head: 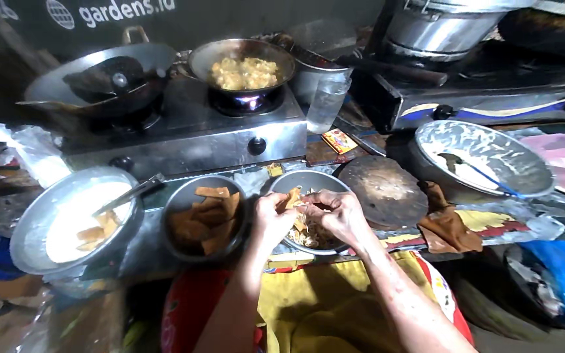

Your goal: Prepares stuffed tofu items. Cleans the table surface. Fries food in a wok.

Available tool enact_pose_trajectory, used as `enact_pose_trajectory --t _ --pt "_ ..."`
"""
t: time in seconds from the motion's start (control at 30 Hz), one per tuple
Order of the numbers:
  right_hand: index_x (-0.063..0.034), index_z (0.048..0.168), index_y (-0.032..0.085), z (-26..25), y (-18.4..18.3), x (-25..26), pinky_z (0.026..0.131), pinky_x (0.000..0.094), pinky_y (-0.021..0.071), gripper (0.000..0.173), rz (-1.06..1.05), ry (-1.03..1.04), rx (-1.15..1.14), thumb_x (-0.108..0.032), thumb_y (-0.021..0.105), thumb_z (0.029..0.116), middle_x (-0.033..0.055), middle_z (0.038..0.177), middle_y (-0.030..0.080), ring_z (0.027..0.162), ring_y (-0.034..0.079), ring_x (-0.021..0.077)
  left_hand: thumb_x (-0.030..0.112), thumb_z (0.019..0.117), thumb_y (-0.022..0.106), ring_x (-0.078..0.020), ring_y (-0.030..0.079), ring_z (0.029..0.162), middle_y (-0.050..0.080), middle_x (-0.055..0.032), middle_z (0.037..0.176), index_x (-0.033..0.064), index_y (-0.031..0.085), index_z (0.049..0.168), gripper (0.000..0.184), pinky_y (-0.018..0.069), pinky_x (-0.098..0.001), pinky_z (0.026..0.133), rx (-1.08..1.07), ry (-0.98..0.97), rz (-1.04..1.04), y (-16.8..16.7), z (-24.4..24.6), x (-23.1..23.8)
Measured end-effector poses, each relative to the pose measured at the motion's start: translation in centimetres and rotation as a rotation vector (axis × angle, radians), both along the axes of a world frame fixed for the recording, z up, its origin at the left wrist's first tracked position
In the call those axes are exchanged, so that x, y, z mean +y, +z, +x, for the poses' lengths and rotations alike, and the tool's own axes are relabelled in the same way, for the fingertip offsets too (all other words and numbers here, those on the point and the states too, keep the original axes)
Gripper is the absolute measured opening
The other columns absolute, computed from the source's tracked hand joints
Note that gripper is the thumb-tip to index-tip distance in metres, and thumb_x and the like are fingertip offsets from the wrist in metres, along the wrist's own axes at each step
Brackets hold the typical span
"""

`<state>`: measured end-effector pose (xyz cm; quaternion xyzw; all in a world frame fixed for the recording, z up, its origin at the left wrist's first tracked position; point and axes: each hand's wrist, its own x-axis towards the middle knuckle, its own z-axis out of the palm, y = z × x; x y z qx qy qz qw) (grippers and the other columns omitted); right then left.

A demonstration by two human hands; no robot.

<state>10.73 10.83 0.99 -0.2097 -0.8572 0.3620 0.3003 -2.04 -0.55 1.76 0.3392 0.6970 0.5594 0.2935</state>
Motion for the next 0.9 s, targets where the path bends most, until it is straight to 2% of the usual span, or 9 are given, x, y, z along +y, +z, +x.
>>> enact_pose_trajectory --t 0.07,0.13,0.23,0.3,0.4,0.5,0.63,0.83,0.9 --pt "-0.0002 0.096 0.078 0.0 0.4 -0.4 0.078 0.0250 0.0565 0.020 0.052 0.005 -0.057 -0.017 0.067 0.0909 0.0119 0.091 0.076 0.082 0.071 0.0113 -0.004 0.0855 0.066 -0.0131 0.068 0.078 0.067 -0.0144 0.103 -0.0057 0.071 0.106 0.021 0.0600 -0.0285 0.072 -0.005 -0.003 -0.005 0.0 0.1 0.0" --pt "0.0017 0.109 0.076 0.4 1.0 -0.5 0.084 0.0290 0.0568 0.030 0.039 0.049 -0.131 -0.019 0.059 0.0951 0.0145 0.099 0.076 0.090 0.072 0.0158 -0.004 0.0867 0.065 -0.0145 0.069 0.080 0.067 -0.0155 0.105 -0.0059 0.070 0.109 0.023 0.0612 -0.0296 0.073 -0.013 -0.005 -0.022 0.0 0.2 0.1" --pt "0.0054 0.128 0.067 1.2 1.7 -0.5 0.092 0.0324 0.0536 0.046 -0.013 0.122 -0.206 -0.010 0.048 0.0885 0.0203 0.116 0.072 0.103 0.070 0.0208 -0.004 0.0878 0.064 -0.0162 0.070 0.082 0.066 -0.0169 0.110 -0.0058 0.070 0.111 0.024 0.0622 -0.0309 0.074 -0.025 -0.002 -0.038 0.1 0.2 0.2" --pt "0.0054 0.124 0.070 1.2 1.4 -0.8 0.090 0.0316 0.0555 0.042 0.019 0.084 -0.163 -0.004 0.050 0.0880 0.0202 0.112 0.074 0.099 0.072 0.0212 -0.004 0.0875 0.064 -0.0154 0.070 0.082 0.066 -0.0166 0.109 -0.0059 0.071 0.111 0.024 0.0618 -0.0297 0.073 -0.033 -0.002 -0.029 0.1 0.2 0.2" --pt "0.0050 0.105 0.077 0.5 0.3 -1.3 0.085 0.0297 0.0582 0.026 0.116 -0.014 -0.036 0.000 0.058 0.0868 0.0189 0.099 0.076 0.091 0.075 0.0215 -0.004 0.0871 0.066 -0.0147 0.070 0.081 0.066 -0.0173 0.109 -0.0066 0.070 0.110 0.024 0.0617 -0.0283 0.072 -0.036 -0.020 -0.015 0.0 0.3 0.0" --pt "0.0041 0.092 0.078 0.2 -0.7 -1.0 0.084 0.0290 0.0574 0.021 0.159 -0.010 0.050 -0.001 0.059 0.0855 0.0182 0.095 0.076 0.091 0.073 0.0217 -0.003 0.0876 0.068 -0.0154 0.071 0.080 0.067 -0.0187 0.110 -0.0075 0.069 0.112 0.025 0.0624 -0.0291 0.073 -0.041 -0.028 -0.003 -0.1 0.2 -0.1" --pt "0.0052 0.106 0.077 0.9 0.3 -1.0 0.091 0.0269 0.0546 0.029 0.084 0.040 0.011 -0.005 0.053 0.0914 0.0186 0.105 0.076 0.100 0.072 0.0185 -0.002 0.0870 0.070 -0.0131 0.071 0.078 0.068 -0.0164 0.108 -0.0068 0.069 0.113 0.027 0.0620 -0.0276 0.071 -0.060 -0.022 -0.003 -0.2 0.1 0.1" --pt "0.0002 0.087 0.078 0.3 -0.9 -0.6 0.080 0.0192 0.0545 0.019 0.059 0.022 0.075 -0.008 0.061 0.0882 0.0128 0.095 0.075 0.089 0.070 0.0095 -0.003 0.0858 0.071 -0.0116 0.068 0.075 0.066 -0.0155 0.105 -0.0066 0.070 0.110 0.025 0.0608 -0.0250 0.069 0.019 -0.073 -0.001 -0.3 0.3 -0.1" --pt "0.0004 0.084 0.076 0.0 -1.3 -0.5 0.078 0.0206 0.0548 0.017 0.049 0.009 0.074 -0.008 0.062 0.0866 0.0131 0.094 0.074 0.087 0.070 0.0099 -0.003 0.0850 0.073 -0.0109 0.067 0.073 0.065 -0.0150 0.104 -0.0077 0.069 0.111 0.027 0.0602 -0.0241 0.067 -0.003 -0.089 0.016 -0.2 0.3 -0.3"
